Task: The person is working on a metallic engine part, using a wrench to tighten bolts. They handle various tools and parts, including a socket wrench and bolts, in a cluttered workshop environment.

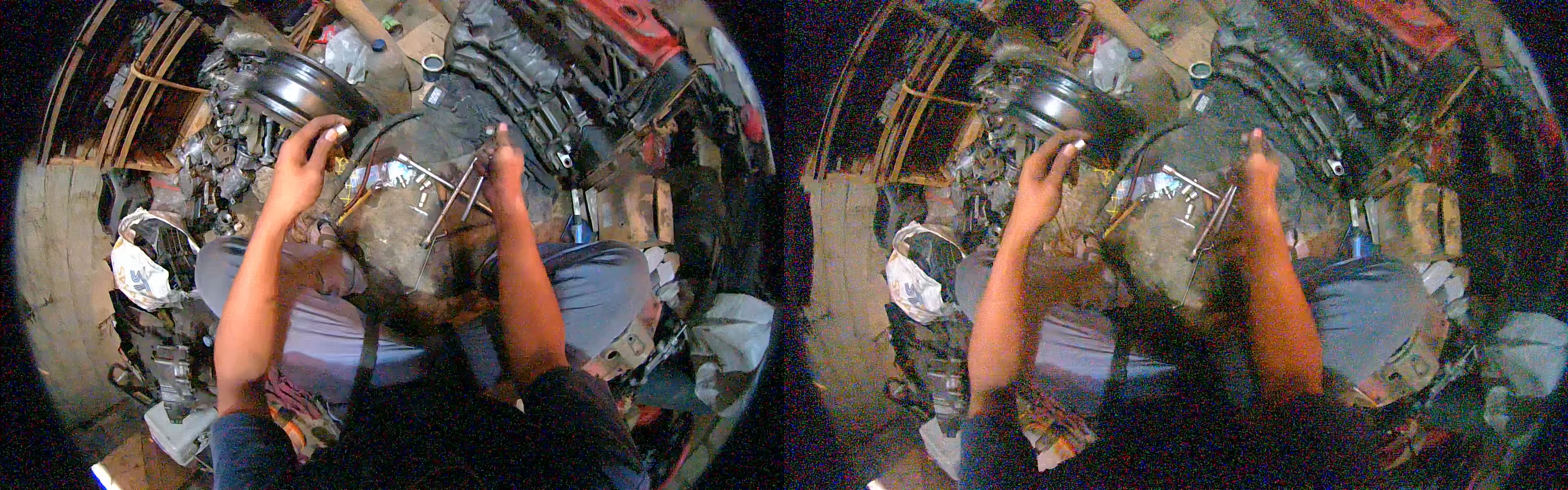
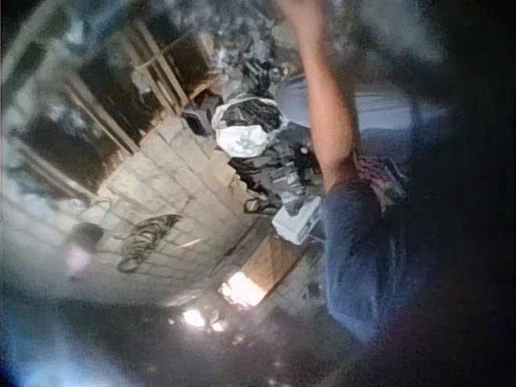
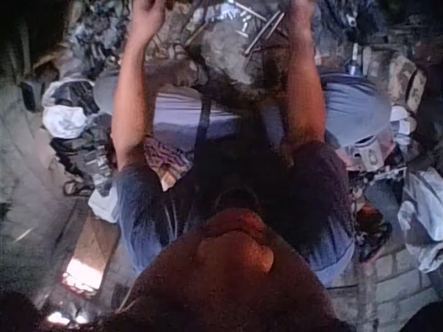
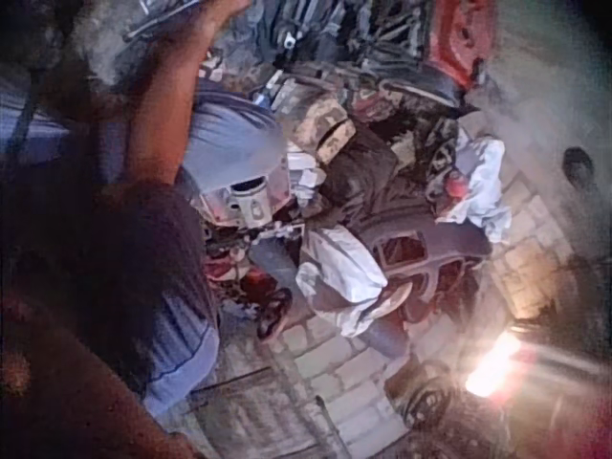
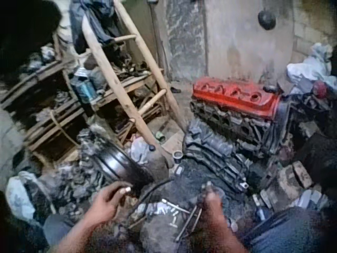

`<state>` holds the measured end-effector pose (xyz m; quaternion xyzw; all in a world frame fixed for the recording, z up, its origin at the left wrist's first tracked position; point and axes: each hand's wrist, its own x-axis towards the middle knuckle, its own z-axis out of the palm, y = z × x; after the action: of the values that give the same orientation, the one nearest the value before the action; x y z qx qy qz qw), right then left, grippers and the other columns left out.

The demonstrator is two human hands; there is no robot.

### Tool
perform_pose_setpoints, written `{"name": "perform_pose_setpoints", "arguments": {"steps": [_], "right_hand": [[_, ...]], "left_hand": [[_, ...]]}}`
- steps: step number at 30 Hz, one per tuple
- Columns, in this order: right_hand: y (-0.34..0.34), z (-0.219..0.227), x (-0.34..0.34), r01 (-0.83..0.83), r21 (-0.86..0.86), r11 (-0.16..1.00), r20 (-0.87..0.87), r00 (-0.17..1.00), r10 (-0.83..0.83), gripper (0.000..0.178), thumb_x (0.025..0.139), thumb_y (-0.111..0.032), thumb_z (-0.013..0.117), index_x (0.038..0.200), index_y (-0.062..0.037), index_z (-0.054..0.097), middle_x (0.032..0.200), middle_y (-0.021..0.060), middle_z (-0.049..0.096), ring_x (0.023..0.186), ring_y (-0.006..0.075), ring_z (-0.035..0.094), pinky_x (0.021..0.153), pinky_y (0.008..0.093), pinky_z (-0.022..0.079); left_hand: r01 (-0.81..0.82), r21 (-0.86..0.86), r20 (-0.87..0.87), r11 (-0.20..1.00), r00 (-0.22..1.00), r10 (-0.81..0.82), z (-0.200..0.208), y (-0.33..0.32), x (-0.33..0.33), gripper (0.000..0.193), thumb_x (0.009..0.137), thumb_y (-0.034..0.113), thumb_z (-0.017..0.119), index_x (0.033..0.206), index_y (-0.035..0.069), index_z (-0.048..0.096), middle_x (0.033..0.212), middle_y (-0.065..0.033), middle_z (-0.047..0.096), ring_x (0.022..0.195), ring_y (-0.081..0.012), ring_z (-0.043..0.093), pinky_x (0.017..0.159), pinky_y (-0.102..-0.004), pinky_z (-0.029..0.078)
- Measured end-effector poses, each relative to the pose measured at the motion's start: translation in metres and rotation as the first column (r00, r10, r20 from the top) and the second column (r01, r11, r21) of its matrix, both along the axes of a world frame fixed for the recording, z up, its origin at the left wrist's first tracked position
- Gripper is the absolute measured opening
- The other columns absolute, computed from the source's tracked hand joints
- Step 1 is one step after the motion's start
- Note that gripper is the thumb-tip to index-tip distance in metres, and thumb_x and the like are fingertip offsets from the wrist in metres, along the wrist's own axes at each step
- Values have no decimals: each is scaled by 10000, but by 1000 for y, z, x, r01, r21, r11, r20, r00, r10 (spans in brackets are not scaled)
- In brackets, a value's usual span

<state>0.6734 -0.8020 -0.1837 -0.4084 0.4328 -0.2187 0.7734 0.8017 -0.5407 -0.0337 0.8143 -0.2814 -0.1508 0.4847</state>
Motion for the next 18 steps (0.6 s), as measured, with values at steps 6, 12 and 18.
{"name": "perform_pose_setpoints", "arguments": {"steps": [6, 12, 18], "right_hand": [[13, 180, -10, -210, -116, 971, 256, 938, 234, 423, 997, -474, 463, 1023, -69, 583, 571, -65, 319, 441, 65, 284, 410, 231, 221], [0, 232, -23, -337, -356, 872, 197, 885, 422, 453, 1006, -374, 449, 1214, 14, 552, 738, -14, 445, 529, 61, 340, 474, 216, 282], [14, 206, -20, -323, -426, 845, 188, 882, 432, 460, 960, -295, 582, 1298, 6, 496, 846, 48, 537, 583, 96, 420, 511, 232, 349]], "left_hand": [[-36, -339, -76, 940, 997, 11, 37, -13, -17, 227, 990, 141, 532, 1152, 35, 650, 798, -1, 579, 675, -71, 505, 622, -230, 442], [-80, -471, -207, 878, 978, -22, 50, -20, -29, 226, 953, 98, 589, 1169, 40, 614, 833, -11, 605, 696, -67, 523, 626, -225, 447], [-59, -460, -248, 886, 967, -64, 39, -23, -20, 184, 910, 80, 656, 1075, 26, 595, 816, -21, 628, 711, -68, 556, 615, -225, 453]]}}
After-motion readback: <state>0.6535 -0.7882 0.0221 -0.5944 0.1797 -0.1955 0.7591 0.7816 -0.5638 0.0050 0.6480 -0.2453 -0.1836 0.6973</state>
